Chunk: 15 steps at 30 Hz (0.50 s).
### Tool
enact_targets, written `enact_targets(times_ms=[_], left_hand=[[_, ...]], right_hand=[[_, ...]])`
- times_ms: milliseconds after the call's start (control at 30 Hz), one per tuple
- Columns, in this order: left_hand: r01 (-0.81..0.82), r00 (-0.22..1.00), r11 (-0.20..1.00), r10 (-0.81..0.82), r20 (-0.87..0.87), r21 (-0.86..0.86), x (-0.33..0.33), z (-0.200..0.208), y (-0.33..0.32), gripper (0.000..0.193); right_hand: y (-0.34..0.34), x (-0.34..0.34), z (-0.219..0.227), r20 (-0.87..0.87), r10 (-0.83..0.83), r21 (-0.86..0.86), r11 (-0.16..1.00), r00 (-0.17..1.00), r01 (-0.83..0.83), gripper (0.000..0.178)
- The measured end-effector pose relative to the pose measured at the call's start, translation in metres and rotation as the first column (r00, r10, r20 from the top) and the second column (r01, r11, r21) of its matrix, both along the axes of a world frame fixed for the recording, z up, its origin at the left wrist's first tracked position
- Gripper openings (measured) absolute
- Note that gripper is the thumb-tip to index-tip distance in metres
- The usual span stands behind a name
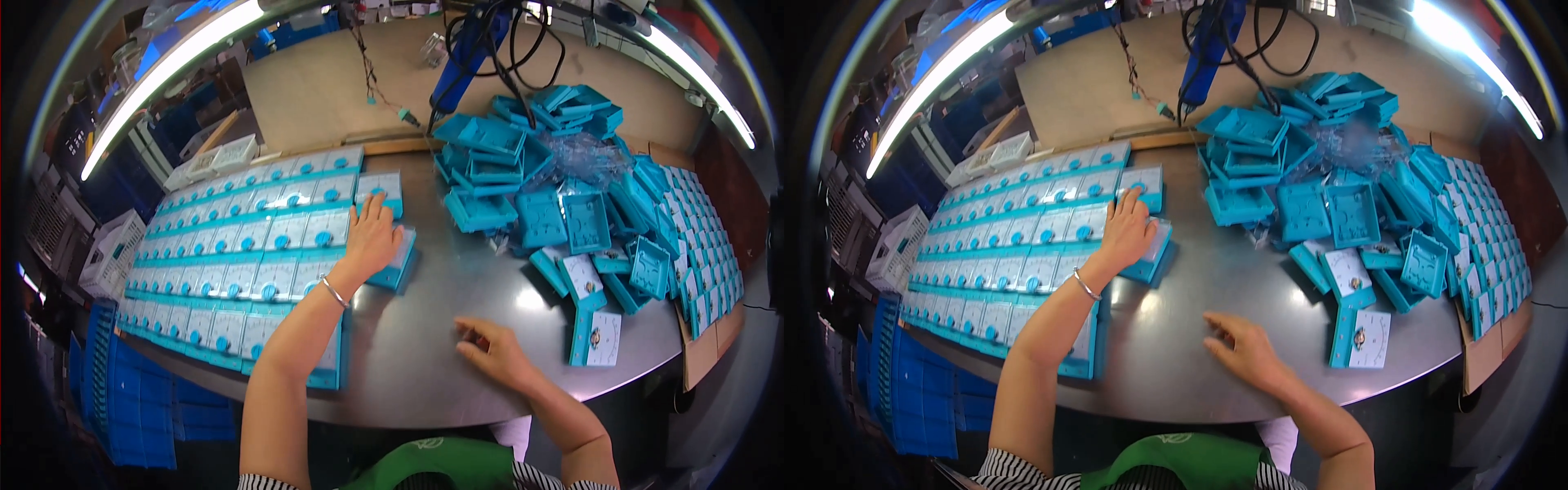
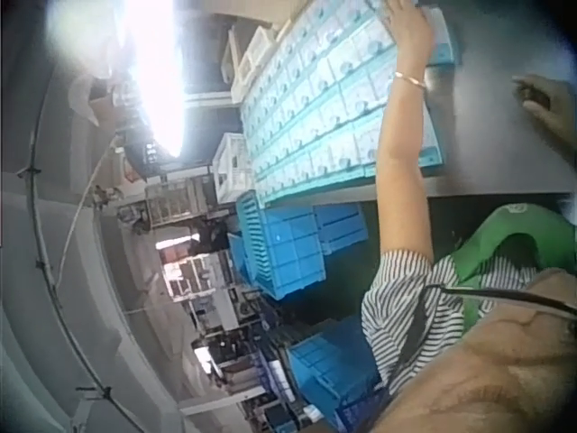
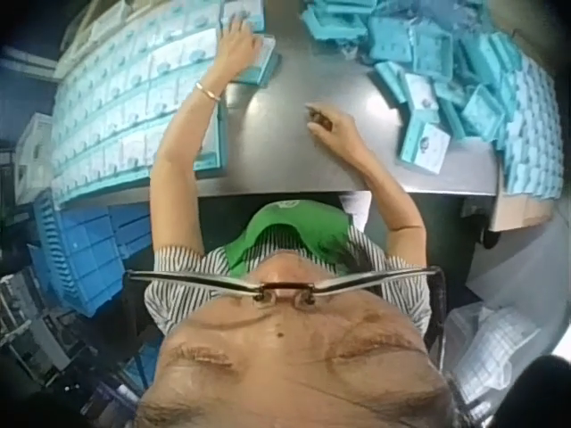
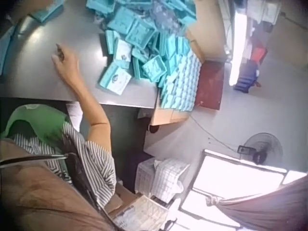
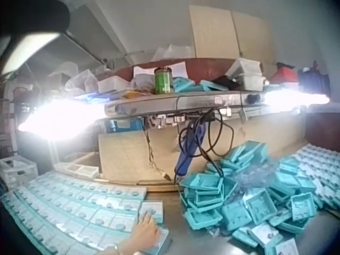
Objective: Assembling and inspecting analog meters at a workbench.
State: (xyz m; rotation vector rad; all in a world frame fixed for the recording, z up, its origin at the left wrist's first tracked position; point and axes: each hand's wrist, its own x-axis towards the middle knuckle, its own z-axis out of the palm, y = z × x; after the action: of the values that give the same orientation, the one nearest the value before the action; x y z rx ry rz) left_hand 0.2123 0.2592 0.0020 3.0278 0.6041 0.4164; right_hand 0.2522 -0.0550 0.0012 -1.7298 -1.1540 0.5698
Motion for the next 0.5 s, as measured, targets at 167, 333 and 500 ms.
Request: enact_targets(times_ms=[167,333,500], left_hand=[[-0.091,0.992,0.99,0.099,0.079,-0.106,0.045,0.001,0.037,0.049],[-0.086,0.989,0.996,0.088,0.12,-0.02,0.074,-0.006,0.088,0.038],[-0.354,0.923,0.917,0.374,-0.09,0.187,0.124,0.005,0.107,0.035]], right_hand=[[-0.005,0.006,0.003,0.052,0.043,-0.03,0.999,0.998,-0.042,0.041],[-0.007,0.002,0.001,0.251,0.084,0.06,0.993,0.964,-0.102,0.039],[-0.009,0.0,0.005,0.021,0.129,-0.032,0.991,0.991,-0.128,0.039]])
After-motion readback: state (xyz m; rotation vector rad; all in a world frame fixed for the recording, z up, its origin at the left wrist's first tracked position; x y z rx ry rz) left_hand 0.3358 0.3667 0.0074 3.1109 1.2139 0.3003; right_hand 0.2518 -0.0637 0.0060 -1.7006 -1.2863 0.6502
